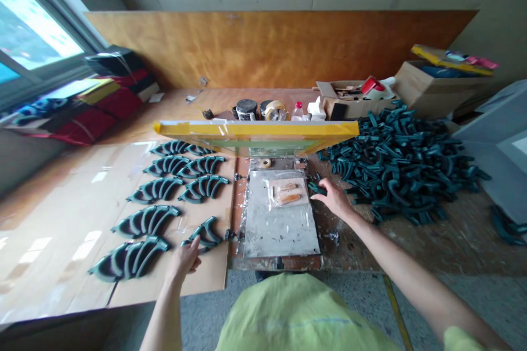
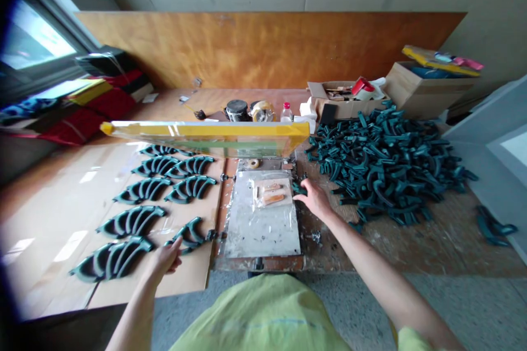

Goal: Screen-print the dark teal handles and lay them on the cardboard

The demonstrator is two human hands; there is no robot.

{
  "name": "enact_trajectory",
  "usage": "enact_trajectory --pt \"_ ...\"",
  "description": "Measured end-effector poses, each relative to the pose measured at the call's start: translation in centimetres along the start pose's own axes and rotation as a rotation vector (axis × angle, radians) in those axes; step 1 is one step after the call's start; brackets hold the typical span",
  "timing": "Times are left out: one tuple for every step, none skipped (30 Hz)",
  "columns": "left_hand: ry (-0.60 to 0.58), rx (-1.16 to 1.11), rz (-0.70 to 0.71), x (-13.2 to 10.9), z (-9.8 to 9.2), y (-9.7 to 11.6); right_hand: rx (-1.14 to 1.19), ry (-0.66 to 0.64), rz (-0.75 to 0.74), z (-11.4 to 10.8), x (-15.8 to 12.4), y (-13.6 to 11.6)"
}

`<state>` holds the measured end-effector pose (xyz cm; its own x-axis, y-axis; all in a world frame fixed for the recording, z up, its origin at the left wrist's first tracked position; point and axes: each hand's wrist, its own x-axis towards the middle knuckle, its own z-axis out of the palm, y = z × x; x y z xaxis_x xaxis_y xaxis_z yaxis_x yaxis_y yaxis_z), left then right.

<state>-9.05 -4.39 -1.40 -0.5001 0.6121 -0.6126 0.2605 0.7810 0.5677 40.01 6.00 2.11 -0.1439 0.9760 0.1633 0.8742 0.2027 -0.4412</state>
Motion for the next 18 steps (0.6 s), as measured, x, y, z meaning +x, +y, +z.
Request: enact_trajectory --pt "-0.004 -0.035 0.083 -0.4 -0.1 2.0 0.049 0.049 -0.100 0.9 1.1 -1.9" --pt "-0.006 -0.104 0.179 -0.9 0.0 4.2 0.083 0.076 -0.192 1.9 1.9 -3.7" --pt "-0.005 -0.169 0.259 -1.6 0.1 6.6 0.103 0.080 -0.272 2.8 2.7 -5.2" --pt "-0.005 -0.219 0.334 -2.4 0.3 9.0 0.114 0.067 -0.334 3.8 3.2 -6.3" --pt "-0.012 -0.279 0.413 -3.3 0.5 11.5 0.120 0.041 -0.377 4.6 3.6 -7.1" --pt "-0.014 -0.344 0.482 -4.3 0.6 13.8 0.125 0.007 -0.408 5.4 3.8 -7.6" --pt "-0.022 -0.412 0.548 -5.4 0.7 15.9 0.130 -0.024 -0.429 6.0 3.9 -7.8" --pt "-0.029 -0.484 0.606 -6.4 0.8 17.8 0.133 -0.048 -0.444 6.5 3.9 -7.8" --pt "-0.042 -0.559 0.661 -7.4 0.8 19.5 0.132 -0.061 -0.454 6.9 3.8 -7.7" --pt "-0.059 -0.635 0.714 -8.3 0.8 20.9 0.124 -0.062 -0.459 7.2 3.7 -7.6" --pt "-0.080 -0.707 0.763 -9.1 0.8 22.2 0.112 -0.057 -0.461 7.4 3.6 -7.5" --pt "-0.108 -0.766 0.807 -9.7 0.9 23.2 0.095 -0.049 -0.460 7.5 3.4 -7.5" --pt "-0.136 -0.811 0.843 -10.2 0.9 24.0 0.076 -0.051 -0.459 7.5 3.3 -7.5" --pt "-0.158 -0.839 0.868 -10.5 1.0 24.6 0.057 -0.066 -0.461 7.4 3.3 -7.5" --pt "-0.173 -0.849 0.880 -10.7 1.0 24.9 0.038 -0.088 -0.467 7.1 3.3 -7.5" --pt "-0.177 -0.846 0.882 -10.8 1.0 24.8 0.023 -0.106 -0.465 6.5 3.3 -7.3" --pt "-0.171 -0.834 0.875 -10.9 0.9 24.4 0.014 -0.104 -0.443 5.8 3.5 -7.0" --pt "-0.151 -0.817 0.865 -10.9 0.8 23.6 0.010 -0.076 -0.398 4.9 3.7 -6.5"
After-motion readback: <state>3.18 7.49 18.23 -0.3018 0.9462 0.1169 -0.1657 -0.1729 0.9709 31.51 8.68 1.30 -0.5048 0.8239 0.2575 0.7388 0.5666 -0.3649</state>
